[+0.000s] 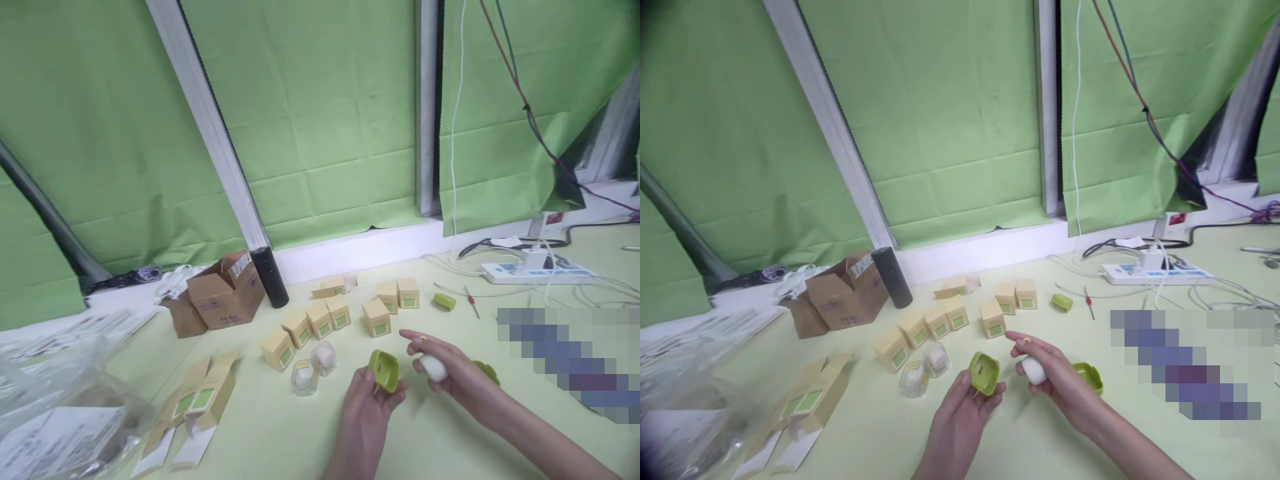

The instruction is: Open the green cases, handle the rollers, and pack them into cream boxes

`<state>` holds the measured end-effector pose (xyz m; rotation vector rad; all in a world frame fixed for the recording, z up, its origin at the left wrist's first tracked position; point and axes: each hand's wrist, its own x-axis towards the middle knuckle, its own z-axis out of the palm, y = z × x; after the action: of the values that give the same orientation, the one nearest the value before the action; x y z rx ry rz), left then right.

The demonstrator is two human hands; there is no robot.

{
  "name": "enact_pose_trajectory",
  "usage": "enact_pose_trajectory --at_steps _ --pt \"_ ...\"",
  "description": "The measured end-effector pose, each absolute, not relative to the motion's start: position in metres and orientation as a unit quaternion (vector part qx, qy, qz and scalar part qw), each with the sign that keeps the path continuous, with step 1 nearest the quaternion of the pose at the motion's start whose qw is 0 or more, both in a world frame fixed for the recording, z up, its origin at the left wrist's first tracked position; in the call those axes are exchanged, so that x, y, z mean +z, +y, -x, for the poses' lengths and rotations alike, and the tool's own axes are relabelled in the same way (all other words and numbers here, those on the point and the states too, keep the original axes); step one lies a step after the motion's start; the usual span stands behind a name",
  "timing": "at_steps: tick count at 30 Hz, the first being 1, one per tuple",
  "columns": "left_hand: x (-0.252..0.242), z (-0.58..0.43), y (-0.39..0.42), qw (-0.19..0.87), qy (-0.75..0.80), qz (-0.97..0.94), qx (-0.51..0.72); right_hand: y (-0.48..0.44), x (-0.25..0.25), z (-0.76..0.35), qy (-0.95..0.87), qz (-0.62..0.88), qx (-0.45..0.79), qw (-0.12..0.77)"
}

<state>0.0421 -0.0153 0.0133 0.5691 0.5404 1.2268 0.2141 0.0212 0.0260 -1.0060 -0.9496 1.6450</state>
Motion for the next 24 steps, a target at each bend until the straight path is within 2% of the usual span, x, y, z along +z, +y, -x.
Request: enact_pose_trajectory --at_steps 3,9,17,19,24 --pt "0.011 -0.041 -0.015 0.749 0.248 -0.253 0.560 0.021 0.032 -0.219 -0.438 0.413 0.630 0.491" --pt "0.004 -0.044 -0.015 0.678 0.290 -0.320 0.594 0.020 0.034 -0.223 -0.505 0.447 0.569 0.471" --pt "0.011 -0.048 -0.016 0.692 0.266 -0.300 0.600 0.012 0.038 -0.211 -0.548 0.494 0.528 0.420" --pt "0.011 -0.047 -0.017 0.690 0.278 -0.299 0.598 0.016 0.035 -0.212 -0.579 0.525 0.480 0.398" --pt "0.021 -0.044 -0.018 0.643 0.319 -0.316 0.621 0.025 0.022 -0.223 -0.741 0.554 0.270 0.267"
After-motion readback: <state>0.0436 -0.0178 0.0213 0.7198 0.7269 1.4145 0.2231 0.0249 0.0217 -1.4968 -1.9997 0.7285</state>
